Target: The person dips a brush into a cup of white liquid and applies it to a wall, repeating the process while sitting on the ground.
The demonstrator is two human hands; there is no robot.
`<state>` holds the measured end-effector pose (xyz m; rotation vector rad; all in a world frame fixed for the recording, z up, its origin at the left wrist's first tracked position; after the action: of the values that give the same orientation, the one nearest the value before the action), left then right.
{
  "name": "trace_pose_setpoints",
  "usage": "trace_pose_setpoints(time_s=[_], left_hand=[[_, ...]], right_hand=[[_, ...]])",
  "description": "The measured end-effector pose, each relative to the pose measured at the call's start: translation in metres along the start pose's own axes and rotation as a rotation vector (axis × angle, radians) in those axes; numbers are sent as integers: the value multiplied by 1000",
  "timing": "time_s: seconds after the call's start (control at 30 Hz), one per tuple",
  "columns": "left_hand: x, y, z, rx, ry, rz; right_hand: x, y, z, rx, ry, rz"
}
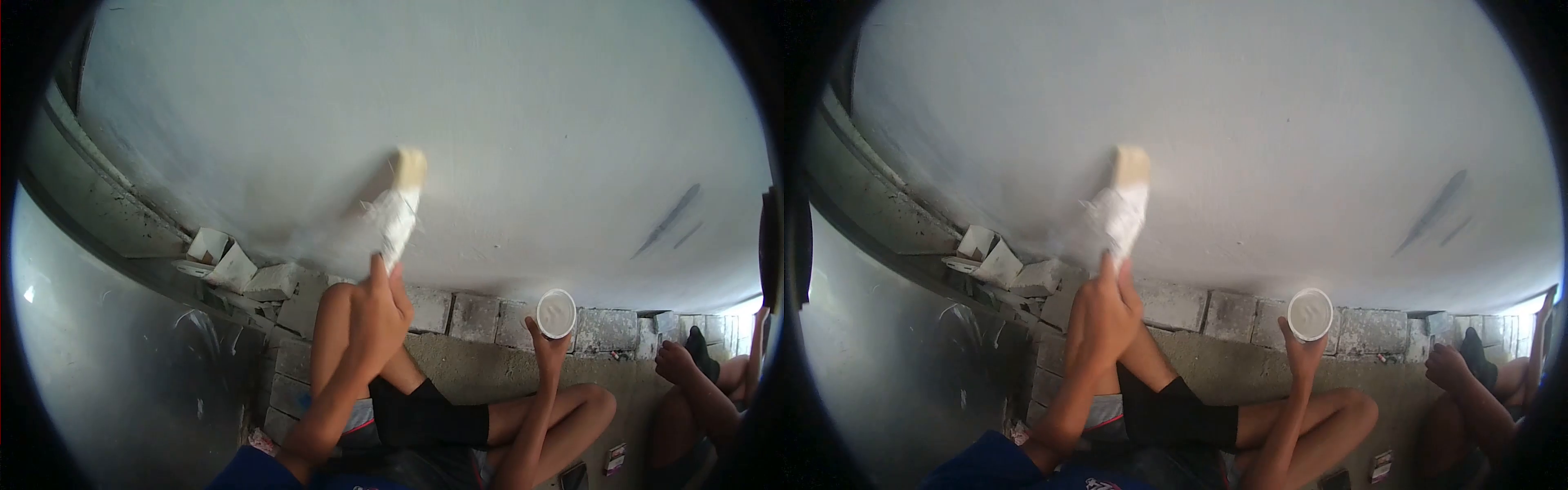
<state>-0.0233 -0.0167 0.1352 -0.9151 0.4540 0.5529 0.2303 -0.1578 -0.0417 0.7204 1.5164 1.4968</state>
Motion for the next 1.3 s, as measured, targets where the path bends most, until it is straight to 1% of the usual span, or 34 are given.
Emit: trace_pose_setpoints(time_s=[0.07, 0.1, 0.17, 0.2, 0.27, 0.3, 0.37, 0.43, 0.5, 0.53, 0.6, 0.63, 0.67, 0.73, 0.77, 0.8, 0.87, 0.9, 0.97, 1.0, 1.07, 1.13, 1.2, 1.27, 1.3], left_hand=[[21, 20, -38, -3, 109, 119], [28, 32, -48, -8, 111, 118], [33, 52, -68, -51, 363, 226], [28, 55, -72, -52, 356, 218], [13, 62, -72, -61, 411, 226], [-1, 54, -64, -63, 423, 201], [-37, 15, -29, 108, 269, 53], [-61, -14, -4, 66, 75, -82], [-68, -39, 18, -37, -107, -352], [-60, -40, 29, -36, -109, -353], [-41, -39, 42, 166, -150, -176], [-28, -37, 38, 169, -151, -181], [-11, -32, 31, 141, -97, -143], [13, -24, 4, 73, 26, -60], [19, -19, -15, 35, 94, -14], [25, -15, -30, 35, 104, -11], [36, -3, -56, -193, 413, 89], [40, 10, -69, -194, 407, 92], [46, 34, -84, -199, 514, 154], [41, 36, -79, -191, 509, 148], [15, 32, -73, -34, 460, 155], [-29, -14, -32, 44, 353, 106], [-52, -46, 1, 120, 104, 97], [-61, -68, 26, 37, -36, -209], [-58, -70, 35, 39, -40, -213]], right_hand=[[-3, -3, 1, -20, -8, -25], [-3, -1, 2, -26, -1, -19], [-4, -3, -6, -24, 18, -20], [-3, -4, -5, -13, 28, -44], [-3, -1, 3, -13, 34, -65], [-3, 0, 1, 12, 49, -42], [2, -1, 2, 41, 67, -14], [0, -4, 2, -80, 2, -41], [1, -14, 5, -72, 8, -43], [1, -17, 7, -75, 13, -39], [1, -13, 5, -71, 27, -46], [0, -11, 6, -67, 37, -54], [-1, -9, 7, -72, 31, -55], [-2, -7, 4, 33, 55, -22], [-3, -7, 3, 41, 48, -23], [-2, -5, 3, 40, 32, 13], [-3, -6, 0, 40, 24, 48], [-2, -7, 1, 53, 36, 44], [1, -2, 6, 49, 51, 45], [2, 3, 7, 40, 61, 12], [-3, 3, 1, 52, 62, -29], [0, -4, 3, 55, 45, 75], [-1, -9, 4, 54, 60, 71], [0, -9, 4, 37, 70, 67], [0, -8, 2, 44, 53, 59]])
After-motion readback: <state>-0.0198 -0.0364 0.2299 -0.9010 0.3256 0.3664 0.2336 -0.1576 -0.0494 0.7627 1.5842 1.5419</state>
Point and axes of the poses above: each hand's wrist, its own z-axis towards the middle knuckle, its own x-axis out of the palm, y = z × x, the point moved 1 cm from there along z, towards the middle knuckle, and after that the axes turned 7 degrees about -y, right-handed, at the moved point
